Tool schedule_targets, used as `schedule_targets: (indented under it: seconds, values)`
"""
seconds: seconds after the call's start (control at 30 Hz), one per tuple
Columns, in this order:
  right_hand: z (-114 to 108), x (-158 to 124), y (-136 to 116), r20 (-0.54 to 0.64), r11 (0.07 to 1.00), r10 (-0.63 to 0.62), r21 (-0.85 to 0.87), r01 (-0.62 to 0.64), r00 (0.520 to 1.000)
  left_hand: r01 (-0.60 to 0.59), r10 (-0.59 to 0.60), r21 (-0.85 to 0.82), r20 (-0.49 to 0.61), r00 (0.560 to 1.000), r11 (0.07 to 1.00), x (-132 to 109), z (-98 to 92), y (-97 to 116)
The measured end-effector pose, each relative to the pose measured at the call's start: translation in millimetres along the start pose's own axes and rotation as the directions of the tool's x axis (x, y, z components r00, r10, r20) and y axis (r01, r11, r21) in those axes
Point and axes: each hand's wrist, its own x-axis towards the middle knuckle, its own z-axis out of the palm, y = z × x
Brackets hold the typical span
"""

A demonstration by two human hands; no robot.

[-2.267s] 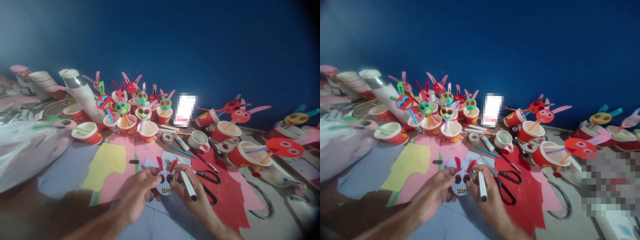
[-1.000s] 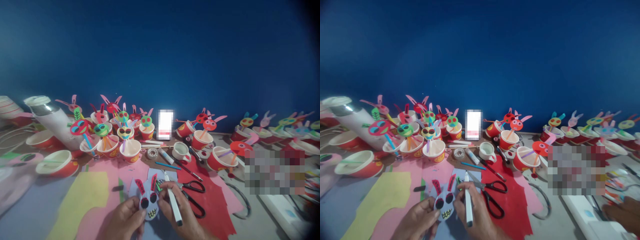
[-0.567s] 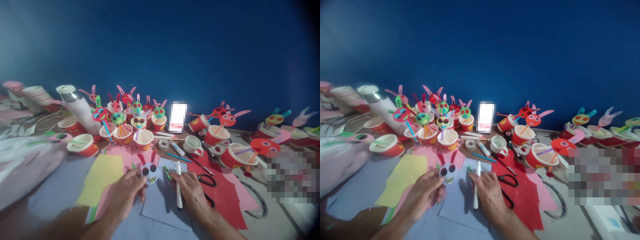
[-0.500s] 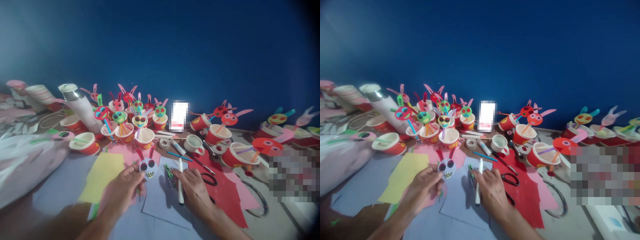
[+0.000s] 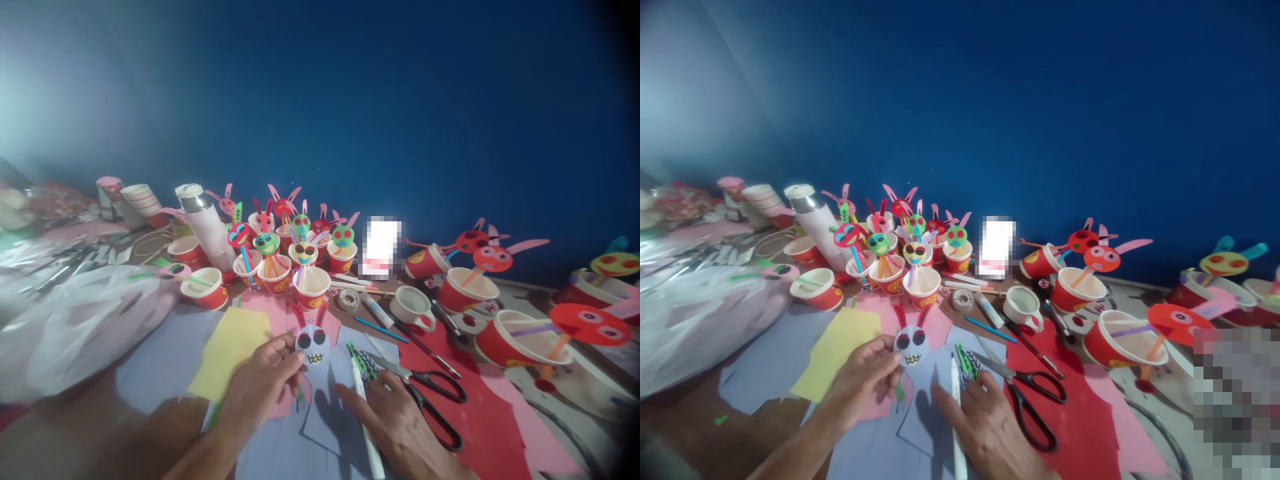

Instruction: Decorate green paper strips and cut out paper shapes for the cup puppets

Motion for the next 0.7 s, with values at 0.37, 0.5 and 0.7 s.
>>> schedule_targets:
  seconds: [0.37,0.5,0.7]
  values:
    - [9,2,-13,-0.058,0.998,0.051,-0.018,-0.052,0.997,0.056,-0.018,0.267,-0.142,0.990,0.962,-19,-106.9,9]
    - [11,4,-16,-0.053,0.997,0.052,-0.056,-0.055,0.997,0.076,-0.064,0.331,-0.048,0.997,0.940,-12,-104.6,6]
    - [13,3,-18,0.019,0.994,0.109,-0.019,-0.108,0.994,0.053,-0.042,0.383,-0.037,0.998,0.922,-1,-101.7,6]
